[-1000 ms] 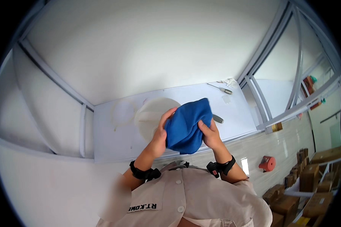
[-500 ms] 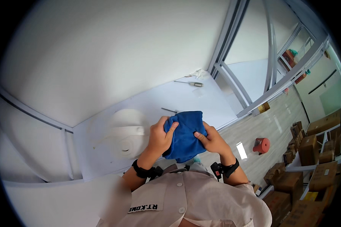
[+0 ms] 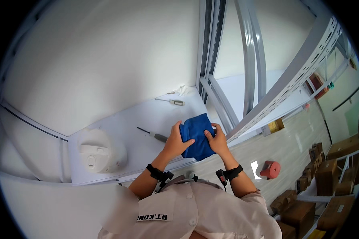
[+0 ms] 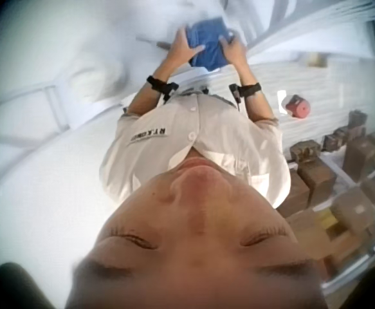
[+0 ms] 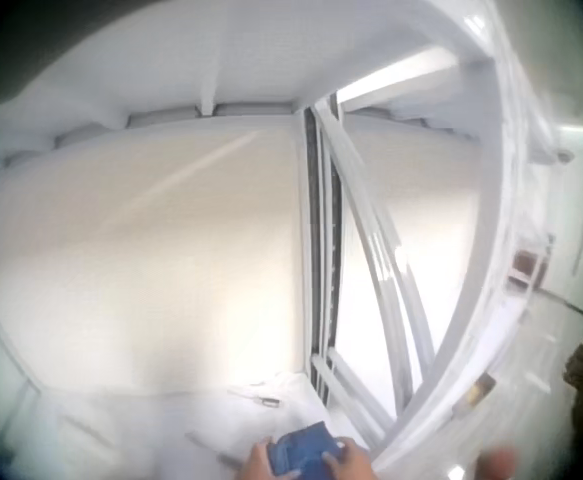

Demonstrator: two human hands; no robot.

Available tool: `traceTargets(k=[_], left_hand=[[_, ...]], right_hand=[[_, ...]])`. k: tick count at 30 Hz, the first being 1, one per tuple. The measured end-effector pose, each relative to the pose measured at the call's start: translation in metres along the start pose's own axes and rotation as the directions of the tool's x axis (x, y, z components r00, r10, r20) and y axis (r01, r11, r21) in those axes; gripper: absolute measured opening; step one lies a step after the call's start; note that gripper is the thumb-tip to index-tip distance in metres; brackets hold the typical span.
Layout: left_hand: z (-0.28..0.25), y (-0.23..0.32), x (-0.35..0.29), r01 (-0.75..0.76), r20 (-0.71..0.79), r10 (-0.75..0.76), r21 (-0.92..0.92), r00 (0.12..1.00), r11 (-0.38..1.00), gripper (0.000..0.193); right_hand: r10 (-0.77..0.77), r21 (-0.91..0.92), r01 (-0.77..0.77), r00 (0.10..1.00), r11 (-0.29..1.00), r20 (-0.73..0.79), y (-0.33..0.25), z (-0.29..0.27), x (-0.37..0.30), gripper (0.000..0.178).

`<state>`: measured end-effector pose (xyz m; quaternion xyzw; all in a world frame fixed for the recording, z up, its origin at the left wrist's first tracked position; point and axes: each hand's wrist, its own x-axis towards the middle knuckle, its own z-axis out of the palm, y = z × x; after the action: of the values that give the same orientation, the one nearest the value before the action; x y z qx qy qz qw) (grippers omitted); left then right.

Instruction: The person wipes a white plastic appliance part with a blue cloth, then uses a screwdriver to remove screws from the part. They separate the components and continue unscrewing parts on the workbench.

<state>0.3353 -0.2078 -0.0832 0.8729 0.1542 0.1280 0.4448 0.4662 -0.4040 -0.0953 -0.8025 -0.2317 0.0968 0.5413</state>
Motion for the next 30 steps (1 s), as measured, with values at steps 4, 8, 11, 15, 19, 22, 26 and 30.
traceTargets(k=[4, 8, 11, 15, 19, 22, 26, 30], left_hand=[[0.03, 0.013, 0.007, 0.04, -0.005, -0.04, 0.071, 0.999, 0.997, 0.109], [0.045, 0.011, 0.01, -0.047, -0.113, 0.092, 0.35, 0.989, 0.936, 0.086], [0.052, -0.013, 0.008, -0.185, -0.013, 0.227, 0.535, 0.974, 0.825, 0.071], [0.07, -0.03, 0.001, -0.239, 0.145, 0.19, 0.576, 0.971, 0.782, 0.067], [0.076, -0.038, -0.007, -0.219, 0.131, 0.176, 0.614, 0.976, 0.759, 0.069], [0.072, -0.035, -0.006, -0.21, 0.123, 0.171, 0.578, 0.978, 0.788, 0.069], [0.062, -0.03, -0.001, -0.219, 0.134, 0.175, 0.509, 0.975, 0.832, 0.062], [0.029, -0.021, -0.012, -0.164, 0.117, 0.129, 0.375, 0.985, 0.912, 0.052]], right_hand=[[0.003, -0.109, -0.001, 1.0, 0.994, 0.015, 0.039, -0.004, 0.016, 0.061], [-0.119, -0.248, 0.121, 0.993, 0.961, 0.023, 0.051, 0.005, 0.017, 0.083], [-0.241, -0.435, 0.311, 0.948, 0.845, 0.209, 0.037, -0.001, 0.007, 0.091], [-0.259, -0.433, 0.492, 0.831, 0.755, 0.492, 0.053, -0.002, 0.009, 0.079], [-0.197, -0.487, 0.526, 0.794, 0.697, 0.576, 0.071, 0.001, 0.011, 0.078], [-0.186, -0.521, 0.535, 0.795, 0.665, 0.578, 0.08, 0.005, 0.012, 0.078], [-0.156, -0.553, 0.519, 0.805, 0.653, 0.572, 0.087, 0.003, 0.018, 0.078], [-0.141, -0.552, 0.478, 0.828, 0.684, 0.542, 0.063, 0.011, 0.018, 0.074]])
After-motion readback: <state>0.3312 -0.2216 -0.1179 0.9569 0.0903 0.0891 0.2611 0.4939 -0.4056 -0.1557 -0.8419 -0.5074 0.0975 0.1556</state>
